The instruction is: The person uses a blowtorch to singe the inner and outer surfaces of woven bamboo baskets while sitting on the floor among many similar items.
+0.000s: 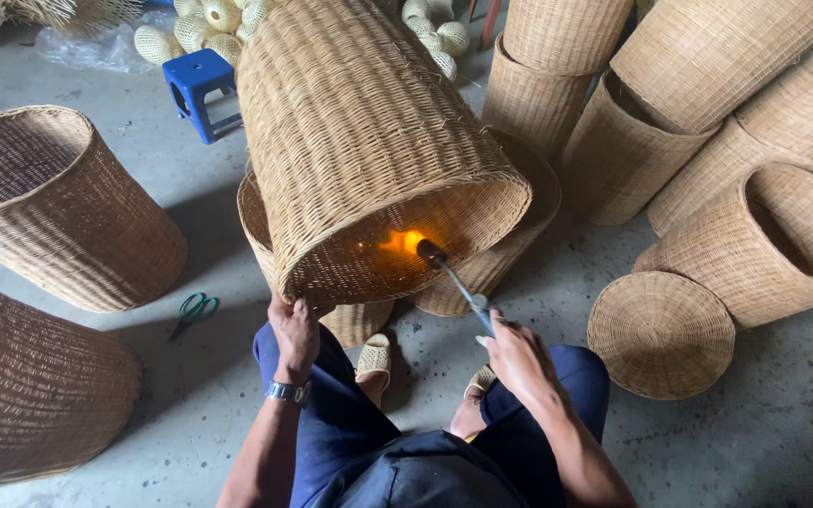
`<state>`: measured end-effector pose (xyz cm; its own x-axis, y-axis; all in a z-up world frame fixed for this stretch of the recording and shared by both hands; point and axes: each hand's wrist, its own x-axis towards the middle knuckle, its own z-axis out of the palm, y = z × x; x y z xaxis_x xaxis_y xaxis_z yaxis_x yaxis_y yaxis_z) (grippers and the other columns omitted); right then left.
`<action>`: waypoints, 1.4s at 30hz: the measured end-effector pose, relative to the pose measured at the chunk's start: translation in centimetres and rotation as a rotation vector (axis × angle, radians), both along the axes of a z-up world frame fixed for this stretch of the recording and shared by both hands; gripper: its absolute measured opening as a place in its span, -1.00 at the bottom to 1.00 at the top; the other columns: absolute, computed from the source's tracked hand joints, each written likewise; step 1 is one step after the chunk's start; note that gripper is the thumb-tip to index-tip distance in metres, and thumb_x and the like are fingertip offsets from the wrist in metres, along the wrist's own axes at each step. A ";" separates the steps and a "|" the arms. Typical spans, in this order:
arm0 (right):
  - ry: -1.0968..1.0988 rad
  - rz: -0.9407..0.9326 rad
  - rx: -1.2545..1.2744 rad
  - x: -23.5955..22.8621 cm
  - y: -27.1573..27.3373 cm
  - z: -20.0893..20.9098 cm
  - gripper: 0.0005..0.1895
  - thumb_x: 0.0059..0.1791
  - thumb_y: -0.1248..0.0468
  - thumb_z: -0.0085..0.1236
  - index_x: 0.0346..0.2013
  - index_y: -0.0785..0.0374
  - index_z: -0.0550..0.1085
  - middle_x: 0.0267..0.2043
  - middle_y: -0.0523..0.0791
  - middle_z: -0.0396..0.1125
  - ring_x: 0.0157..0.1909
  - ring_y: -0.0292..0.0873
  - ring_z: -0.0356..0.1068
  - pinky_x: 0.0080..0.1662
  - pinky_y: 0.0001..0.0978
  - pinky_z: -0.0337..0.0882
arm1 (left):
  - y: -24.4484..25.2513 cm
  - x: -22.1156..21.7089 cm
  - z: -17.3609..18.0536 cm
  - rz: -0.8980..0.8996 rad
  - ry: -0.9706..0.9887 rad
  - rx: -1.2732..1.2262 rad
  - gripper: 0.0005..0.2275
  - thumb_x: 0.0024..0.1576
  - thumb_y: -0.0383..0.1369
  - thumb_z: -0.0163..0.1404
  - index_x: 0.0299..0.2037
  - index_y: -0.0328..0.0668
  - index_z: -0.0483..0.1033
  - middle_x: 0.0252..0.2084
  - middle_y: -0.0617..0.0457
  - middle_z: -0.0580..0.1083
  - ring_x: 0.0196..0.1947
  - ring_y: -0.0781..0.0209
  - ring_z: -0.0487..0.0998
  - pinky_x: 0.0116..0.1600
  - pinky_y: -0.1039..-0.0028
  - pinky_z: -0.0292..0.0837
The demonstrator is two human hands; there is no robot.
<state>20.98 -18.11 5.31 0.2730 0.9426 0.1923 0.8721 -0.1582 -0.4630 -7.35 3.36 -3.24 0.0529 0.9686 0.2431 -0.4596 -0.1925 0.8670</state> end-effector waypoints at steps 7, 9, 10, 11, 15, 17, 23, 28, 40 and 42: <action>0.065 -0.060 -0.127 0.8 -2.4 0.9 -0.51 -0.06 0.27 0.17 0.13 0.45 0.42 -0.27 0.20 0.44 -0.25 0.19 0.52 -0.21 -0.08 0.47 | -0.4 -2.1 5.5 0.074 0.200 -0.031 -0.48 0.23 -0.66 -0.35 0.45 -0.29 0.18 0.00 0.00 0.52 -0.19 0.26 0.57 -0.14 0.51 0.58; 0.061 -0.137 -0.156 0.4 -2.0 0.4 -0.49 -0.03 0.26 0.15 0.17 0.47 0.38 -0.28 0.19 0.45 -0.27 0.16 0.53 -0.21 -0.09 0.48 | -0.5 -2.0 6.5 0.020 0.154 0.054 -0.32 0.14 -0.72 -0.34 0.56 -0.19 -0.01 0.03 0.07 0.50 -0.28 0.39 0.42 -0.27 0.66 0.37; 0.031 -0.082 -0.072 0.3 -1.7 0.4 -0.48 -0.06 0.25 0.18 0.14 0.48 0.40 -0.30 0.21 0.44 -0.28 0.19 0.52 -0.23 -0.08 0.47 | -0.5 -1.9 6.7 0.025 0.154 0.053 -0.32 0.14 -0.72 -0.34 0.56 -0.19 -0.01 0.03 0.07 0.50 -0.28 0.39 0.42 -0.27 0.66 0.37; 0.002 -0.027 0.012 0.1 -1.5 0.6 -0.46 -0.08 0.23 0.21 0.12 0.50 0.41 -0.33 0.23 0.43 -0.29 0.22 0.50 -0.24 -0.06 0.45 | -0.6 -1.6 6.9 0.117 0.372 0.042 -0.29 0.11 -0.71 -0.30 0.57 -0.19 -0.03 0.02 -0.02 0.52 -0.28 0.31 0.41 -0.24 0.62 0.38; 0.101 0.005 -0.152 -1.4 0.6 1.4 -0.46 -0.08 0.21 0.23 0.14 0.42 0.42 -0.36 0.23 0.42 -0.35 0.20 0.49 -0.29 -0.07 0.45 | -1.3 -0.5 7.0 0.323 0.747 0.255 -0.19 0.00 -0.66 -0.16 0.57 -0.18 -0.06 0.17 -0.20 0.53 -0.05 0.05 0.62 0.03 0.43 0.49; 0.083 -0.075 -0.232 -2.2 2.5 1.5 -0.46 -0.02 0.22 0.14 0.21 0.41 0.34 -0.41 0.19 0.42 -0.43 0.13 0.50 -0.33 -0.08 0.44 | -1.5 0.2 6.7 0.370 0.820 0.305 -0.19 0.00 -0.62 -0.08 0.55 -0.20 -0.10 0.27 -0.32 0.40 0.05 -0.12 0.54 0.07 0.33 0.47; 0.082 0.034 -0.047 -1.3 3.5 1.1 -0.58 -0.05 0.34 0.08 0.10 0.41 0.44 -0.31 0.12 0.49 -0.36 0.13 0.52 -0.33 -0.09 0.45 | -1.5 2.0 4.4 0.380 0.824 0.192 -0.18 0.04 -0.55 0.03 0.53 -0.22 -0.14 0.41 -0.37 0.18 0.33 -0.29 0.29 0.33 0.20 0.30; 0.000 -0.175 -0.183 1.0 -0.5 2.5 -0.50 -0.03 0.21 0.15 0.17 0.35 0.39 -0.34 0.15 0.46 -0.35 0.12 0.53 -0.30 -0.06 0.47 | -1.9 2.2 2.3 0.356 0.636 0.287 -0.18 0.03 -0.64 -0.02 0.54 -0.29 -0.16 0.54 -0.34 0.08 0.53 -0.22 0.12 0.51 0.26 0.05; 0.072 -0.297 -0.158 2.8 -3.0 1.6 -0.49 -0.03 0.18 0.11 0.20 0.28 0.40 -0.22 0.18 0.46 -0.22 0.17 0.53 -0.18 -0.09 0.48 | -1.2 3.5 2.3 0.388 0.679 0.323 -0.18 0.04 -0.65 0.00 0.54 -0.29 -0.17 0.54 -0.33 0.04 0.55 -0.22 0.02 0.55 0.25 -0.09; 0.124 -0.324 -0.153 2.9 -2.7 1.6 -0.47 -0.02 0.19 0.10 0.22 0.30 0.37 -0.19 0.20 0.44 -0.20 0.20 0.52 -0.16 -0.07 0.47 | -1.1 3.7 2.1 0.422 0.645 0.360 -0.19 0.09 -0.65 -0.01 0.56 -0.28 -0.18 0.57 -0.29 0.04 0.58 -0.20 0.03 0.58 0.23 -0.08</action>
